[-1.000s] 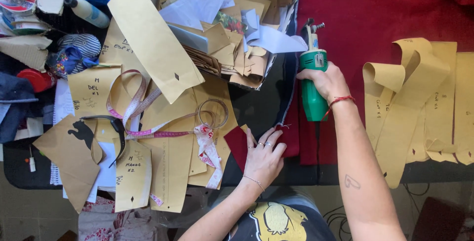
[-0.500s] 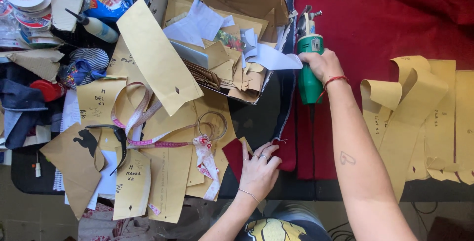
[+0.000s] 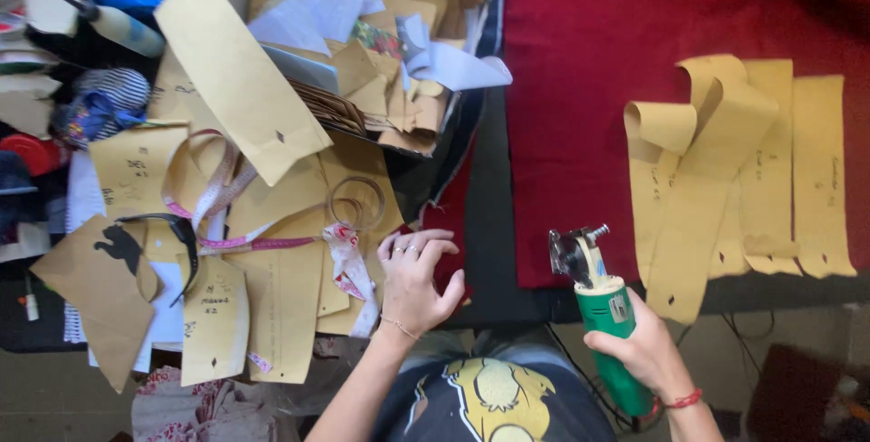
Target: Tracing paper patterns onto red fabric with a pen and cutting them out using an electric rotary cutter.
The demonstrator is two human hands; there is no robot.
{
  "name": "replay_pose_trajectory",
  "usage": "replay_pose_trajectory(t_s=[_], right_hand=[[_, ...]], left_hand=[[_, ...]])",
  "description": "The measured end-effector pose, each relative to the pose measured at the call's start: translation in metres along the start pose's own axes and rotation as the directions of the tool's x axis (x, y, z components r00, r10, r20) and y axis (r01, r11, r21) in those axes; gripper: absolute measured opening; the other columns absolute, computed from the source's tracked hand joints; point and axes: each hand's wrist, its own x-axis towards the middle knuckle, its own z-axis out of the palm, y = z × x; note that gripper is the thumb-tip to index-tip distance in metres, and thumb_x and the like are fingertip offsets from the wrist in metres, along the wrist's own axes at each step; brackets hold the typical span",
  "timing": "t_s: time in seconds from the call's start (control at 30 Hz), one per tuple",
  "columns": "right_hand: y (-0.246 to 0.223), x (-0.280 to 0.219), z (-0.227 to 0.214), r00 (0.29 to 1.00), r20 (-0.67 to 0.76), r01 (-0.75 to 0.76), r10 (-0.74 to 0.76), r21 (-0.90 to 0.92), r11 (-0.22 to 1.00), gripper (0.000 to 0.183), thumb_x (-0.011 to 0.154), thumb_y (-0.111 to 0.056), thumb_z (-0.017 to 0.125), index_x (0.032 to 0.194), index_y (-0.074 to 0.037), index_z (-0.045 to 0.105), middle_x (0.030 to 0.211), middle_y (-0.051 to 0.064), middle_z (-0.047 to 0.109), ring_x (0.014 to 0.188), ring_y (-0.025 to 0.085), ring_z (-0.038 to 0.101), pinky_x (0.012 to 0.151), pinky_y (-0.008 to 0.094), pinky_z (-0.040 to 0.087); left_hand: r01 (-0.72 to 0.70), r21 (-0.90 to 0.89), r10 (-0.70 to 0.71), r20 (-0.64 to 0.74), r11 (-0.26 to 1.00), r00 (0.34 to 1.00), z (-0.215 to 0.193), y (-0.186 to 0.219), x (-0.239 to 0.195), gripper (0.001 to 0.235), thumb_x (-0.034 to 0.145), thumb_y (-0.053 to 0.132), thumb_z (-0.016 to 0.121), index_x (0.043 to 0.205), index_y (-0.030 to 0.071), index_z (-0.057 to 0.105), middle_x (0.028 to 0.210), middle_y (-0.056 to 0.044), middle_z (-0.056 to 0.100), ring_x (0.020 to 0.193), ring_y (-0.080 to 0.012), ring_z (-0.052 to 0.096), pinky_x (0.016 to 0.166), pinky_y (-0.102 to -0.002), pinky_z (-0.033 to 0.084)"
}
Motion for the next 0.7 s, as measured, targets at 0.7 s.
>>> replay_pose_trajectory(t_s=[0.7], right_hand=[[0.052, -0.029, 0.018, 0.979, -0.133, -0.163, 0.155, -0.049, 0.985, 0.059, 0.047, -0.035, 0.076, 0.097, -0.014, 0.052, 0.095, 0.014, 0.061, 0.101, 0.03, 0.053, 0.08, 0.043, 0.042]], left_hand=[[-0.542, -0.113, 0.549, 0.04, 0.833, 0.835, 0.135, 0.007, -0.04, 0.021, 0.077, 0.015, 0.057, 0.096, 0.023, 0.057, 0.127, -0.002, 0.046, 0.118, -0.0217, 0.044, 0.101, -0.045, 0.029]])
